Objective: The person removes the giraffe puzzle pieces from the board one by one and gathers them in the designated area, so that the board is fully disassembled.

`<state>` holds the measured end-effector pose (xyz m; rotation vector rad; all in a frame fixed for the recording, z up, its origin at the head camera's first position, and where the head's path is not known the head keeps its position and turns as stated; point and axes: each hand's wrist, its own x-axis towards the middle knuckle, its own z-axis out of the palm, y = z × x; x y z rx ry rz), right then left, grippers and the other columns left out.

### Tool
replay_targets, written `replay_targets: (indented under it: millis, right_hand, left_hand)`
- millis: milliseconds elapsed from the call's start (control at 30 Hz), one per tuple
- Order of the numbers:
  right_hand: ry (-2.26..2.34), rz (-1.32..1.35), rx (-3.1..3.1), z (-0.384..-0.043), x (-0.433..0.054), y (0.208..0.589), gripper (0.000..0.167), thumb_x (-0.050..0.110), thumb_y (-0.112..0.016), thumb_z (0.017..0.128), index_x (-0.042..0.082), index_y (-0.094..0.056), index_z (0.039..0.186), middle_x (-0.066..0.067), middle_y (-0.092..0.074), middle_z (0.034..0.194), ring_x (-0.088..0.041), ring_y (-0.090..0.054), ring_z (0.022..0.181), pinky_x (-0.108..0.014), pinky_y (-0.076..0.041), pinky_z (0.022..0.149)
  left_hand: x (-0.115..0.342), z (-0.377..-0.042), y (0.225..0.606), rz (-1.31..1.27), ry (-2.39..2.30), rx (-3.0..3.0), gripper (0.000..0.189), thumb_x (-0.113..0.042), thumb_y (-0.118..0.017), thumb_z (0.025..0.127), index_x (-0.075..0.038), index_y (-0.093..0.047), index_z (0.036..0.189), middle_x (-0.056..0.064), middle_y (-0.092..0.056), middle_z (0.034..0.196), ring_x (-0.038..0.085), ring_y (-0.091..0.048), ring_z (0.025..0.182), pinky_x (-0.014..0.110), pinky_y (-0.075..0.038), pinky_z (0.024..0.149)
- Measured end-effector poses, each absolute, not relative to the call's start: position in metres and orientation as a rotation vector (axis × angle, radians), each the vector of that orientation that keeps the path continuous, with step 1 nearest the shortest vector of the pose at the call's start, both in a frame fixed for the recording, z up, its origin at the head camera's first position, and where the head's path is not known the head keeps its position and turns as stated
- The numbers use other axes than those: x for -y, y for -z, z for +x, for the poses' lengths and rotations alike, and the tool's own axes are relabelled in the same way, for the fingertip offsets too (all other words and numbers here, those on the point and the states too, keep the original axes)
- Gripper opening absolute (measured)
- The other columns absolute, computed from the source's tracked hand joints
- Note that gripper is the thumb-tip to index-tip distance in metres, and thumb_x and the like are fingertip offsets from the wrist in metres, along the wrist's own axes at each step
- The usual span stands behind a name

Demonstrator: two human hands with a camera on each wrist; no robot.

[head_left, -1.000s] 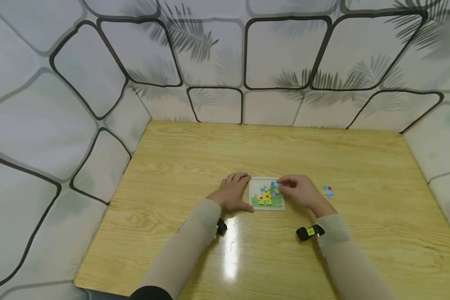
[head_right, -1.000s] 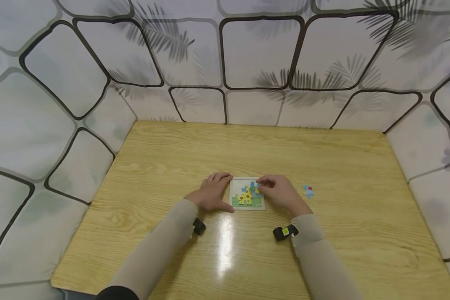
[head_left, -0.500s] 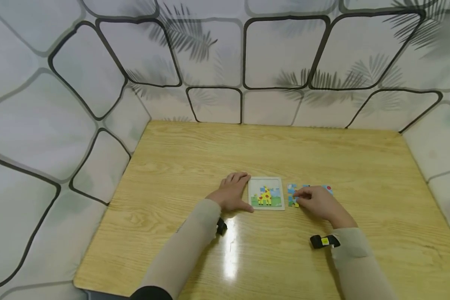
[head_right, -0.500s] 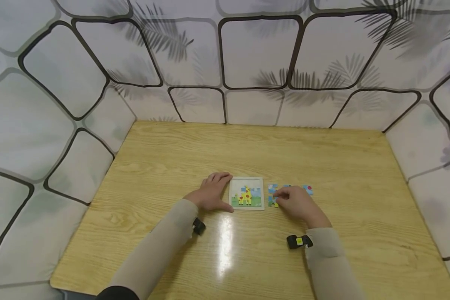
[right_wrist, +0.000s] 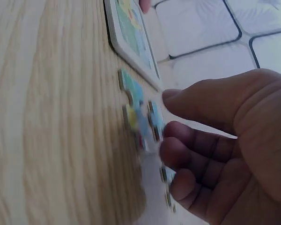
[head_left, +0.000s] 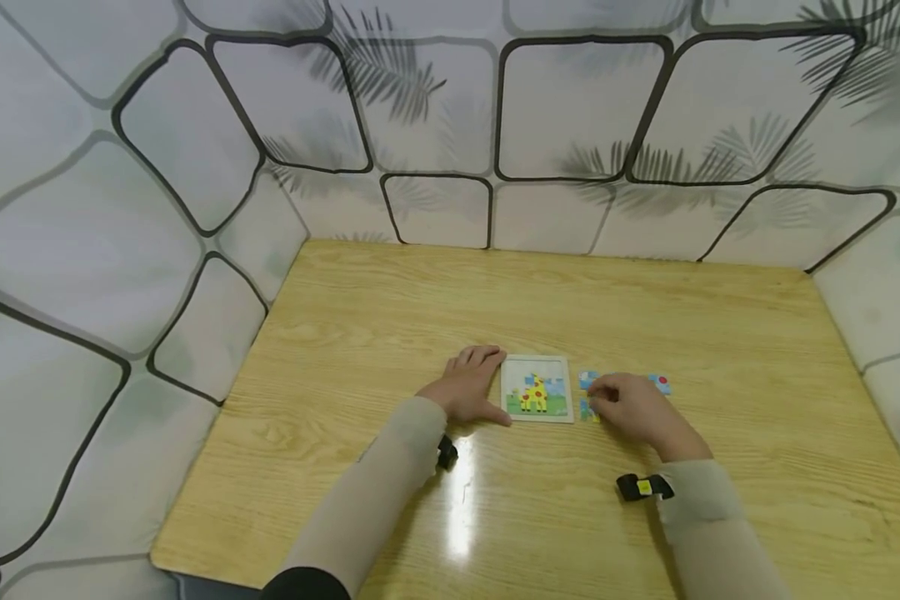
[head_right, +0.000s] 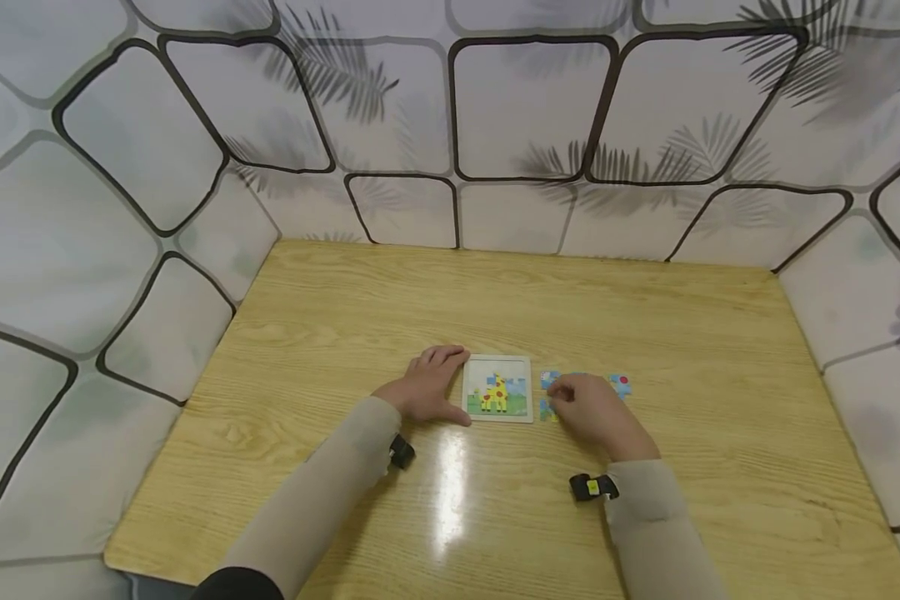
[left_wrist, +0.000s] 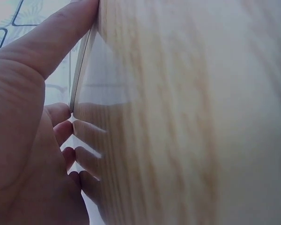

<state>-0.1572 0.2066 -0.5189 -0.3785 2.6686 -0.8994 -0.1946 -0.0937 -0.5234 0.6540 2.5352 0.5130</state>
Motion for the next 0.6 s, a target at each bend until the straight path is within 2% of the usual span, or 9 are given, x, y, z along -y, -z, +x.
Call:
replay_targets:
  millis: [100,233,467,600]
  right_hand:
    - [0.929,-0.421,-2.686,-0.161,-0.193,0.518,0.018,0.012,-0.065,0.096,0.001,-0.073,0.109,-0.002,-0.061,0.085,-0.017,-0.052,0.074,-0.036,-0.045,0.068]
    - [0.901,-0.533,-2.733,-0.166,-0.168,0.521,0.024,0.014,-0.068,0.094,0.000,-0.072,0.112,-0.003,-0.059,0.089,-0.016,-0.051,0.076,-0.035,-0.045,0.070]
    - [0.736,-0.588,-2.777,-0.174,-0.146,0.520,0.042,0.025,-0.068,0.094,-0.003,-0.066,0.126,-0.010,-0.059,0.106,-0.020,-0.054,0.086,-0.045,-0.049,0.082]
    - [0.688,-0.572,-2.757,-0.178,-0.139,0.518,0.040,0.022,-0.069,0.092,-0.003,-0.067,0.123,-0.012,-0.059,0.105,-0.024,-0.056,0.090,-0.047,-0.050,0.085]
  left_hand:
    - [0.092,-0.195,0.522,0.653,-0.523,-2.533,0.113,-0.065,-0.077,0.079,-0.019,-0.016,0.163,0.001,-0.013,0.167,0.028,-0.009,0.153,0.049,-0.015,0.121]
    - [0.091,-0.195,0.522,0.656,-0.523,-2.536,0.113,-0.064,-0.077,0.079,-0.018,-0.017,0.163,0.002,-0.014,0.167,0.029,-0.010,0.153,0.049,-0.015,0.121]
    - [0.091,-0.195,0.523,0.656,-0.503,-2.550,0.114,-0.066,-0.076,0.078,-0.017,-0.018,0.163,0.002,-0.015,0.167,0.029,-0.011,0.152,0.048,-0.017,0.120]
    - [0.091,-0.194,0.522,0.659,-0.506,-2.548,0.114,-0.065,-0.077,0.078,-0.017,-0.017,0.163,0.003,-0.014,0.167,0.029,-0.012,0.152,0.048,-0.017,0.120]
